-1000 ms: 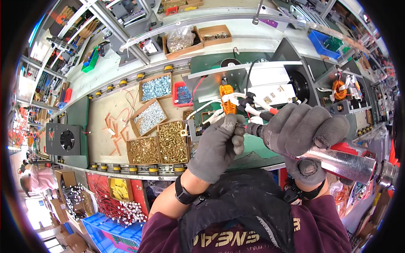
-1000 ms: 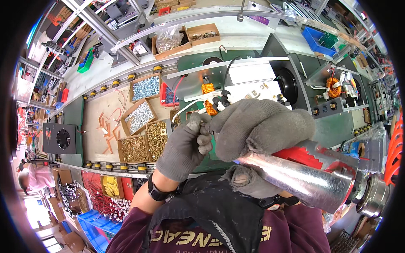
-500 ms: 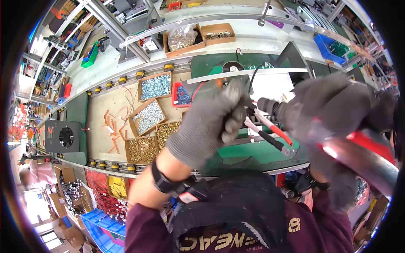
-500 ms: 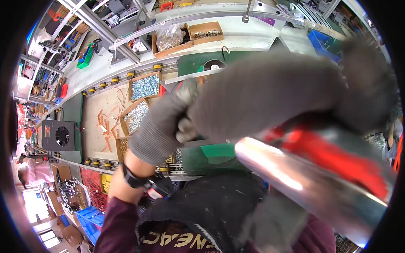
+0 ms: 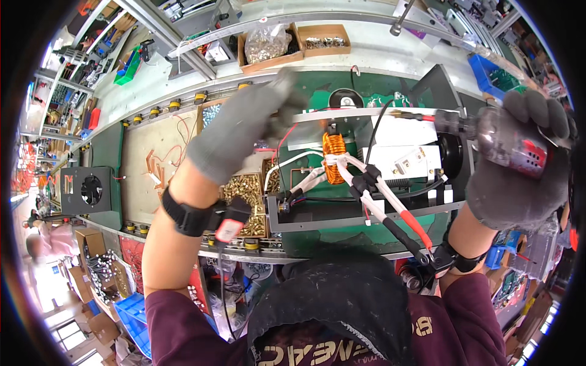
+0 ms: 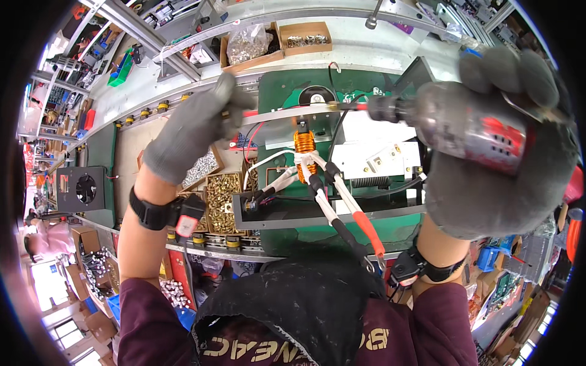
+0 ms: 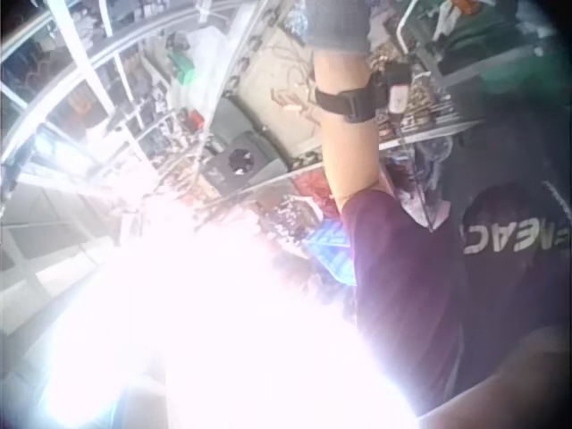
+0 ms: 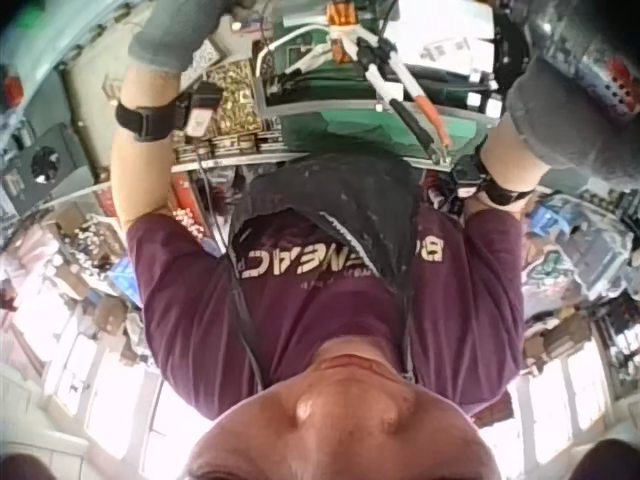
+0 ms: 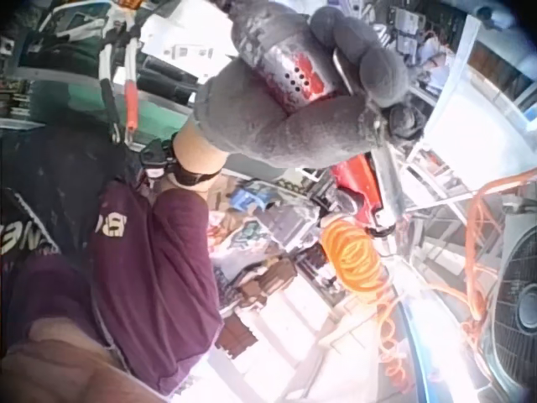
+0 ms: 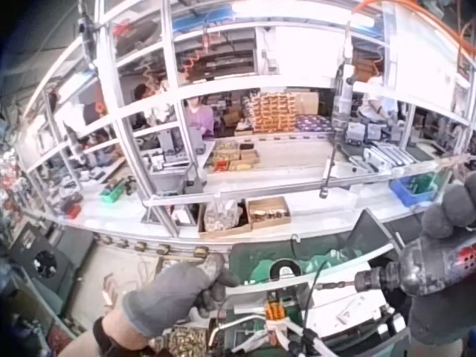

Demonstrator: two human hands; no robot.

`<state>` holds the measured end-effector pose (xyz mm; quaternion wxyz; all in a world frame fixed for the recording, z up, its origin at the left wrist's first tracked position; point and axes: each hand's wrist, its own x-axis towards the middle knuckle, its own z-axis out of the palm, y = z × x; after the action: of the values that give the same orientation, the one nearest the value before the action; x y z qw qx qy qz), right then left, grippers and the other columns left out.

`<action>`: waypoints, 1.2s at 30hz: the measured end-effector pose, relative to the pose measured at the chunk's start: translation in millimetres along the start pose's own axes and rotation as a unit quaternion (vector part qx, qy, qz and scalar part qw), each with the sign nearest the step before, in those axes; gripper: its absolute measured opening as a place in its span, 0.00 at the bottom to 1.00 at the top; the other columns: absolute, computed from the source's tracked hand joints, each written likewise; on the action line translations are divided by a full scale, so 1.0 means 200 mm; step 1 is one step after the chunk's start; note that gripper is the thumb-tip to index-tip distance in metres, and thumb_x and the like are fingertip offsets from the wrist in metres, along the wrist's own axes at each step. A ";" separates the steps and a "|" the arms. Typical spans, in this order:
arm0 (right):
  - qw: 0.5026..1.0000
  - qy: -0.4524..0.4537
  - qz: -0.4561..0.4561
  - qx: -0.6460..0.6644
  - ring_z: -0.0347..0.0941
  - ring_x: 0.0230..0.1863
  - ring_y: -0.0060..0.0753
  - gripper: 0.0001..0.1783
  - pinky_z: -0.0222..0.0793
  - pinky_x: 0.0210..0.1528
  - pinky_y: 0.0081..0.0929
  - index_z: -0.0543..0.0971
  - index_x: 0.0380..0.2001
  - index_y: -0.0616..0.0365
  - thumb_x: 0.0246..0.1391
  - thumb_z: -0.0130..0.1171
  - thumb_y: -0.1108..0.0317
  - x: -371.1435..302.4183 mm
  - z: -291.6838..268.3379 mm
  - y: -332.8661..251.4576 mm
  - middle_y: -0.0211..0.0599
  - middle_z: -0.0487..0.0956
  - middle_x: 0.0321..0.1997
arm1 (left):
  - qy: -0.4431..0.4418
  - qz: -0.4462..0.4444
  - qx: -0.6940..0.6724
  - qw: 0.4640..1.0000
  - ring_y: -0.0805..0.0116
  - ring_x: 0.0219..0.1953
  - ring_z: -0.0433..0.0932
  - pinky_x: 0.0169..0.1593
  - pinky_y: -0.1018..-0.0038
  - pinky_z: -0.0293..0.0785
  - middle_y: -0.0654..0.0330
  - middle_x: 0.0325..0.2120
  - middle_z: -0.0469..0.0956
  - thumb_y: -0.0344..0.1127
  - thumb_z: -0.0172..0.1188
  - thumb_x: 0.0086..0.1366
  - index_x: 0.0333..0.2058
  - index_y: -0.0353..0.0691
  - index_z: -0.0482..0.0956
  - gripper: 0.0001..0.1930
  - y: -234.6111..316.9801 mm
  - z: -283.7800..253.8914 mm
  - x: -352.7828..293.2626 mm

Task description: The recorder is assembling internal components and wiring inside an industrial enclosure, using an electric screwdriver to secure parts and wire strippers for cable preparation.

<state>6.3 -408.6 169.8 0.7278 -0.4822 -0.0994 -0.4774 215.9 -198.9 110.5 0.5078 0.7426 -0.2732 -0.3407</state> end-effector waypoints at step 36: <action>0.961 0.189 0.141 -0.144 0.56 0.25 0.25 0.21 0.54 0.26 0.25 0.63 0.36 0.53 0.45 0.59 0.55 -0.38 -0.27 0.24 0.27 0.60 0.23 | -0.270 -0.055 0.032 0.961 0.75 0.15 0.70 0.19 0.78 0.64 0.64 0.15 0.71 0.35 0.52 0.63 0.33 0.41 0.78 0.07 -0.52 0.41 0.10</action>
<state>-13.6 -401.0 67.3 0.7160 -0.4923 0.1790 -0.4614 171.0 -225.0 -12.8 0.3718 0.6527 -0.3692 -0.5473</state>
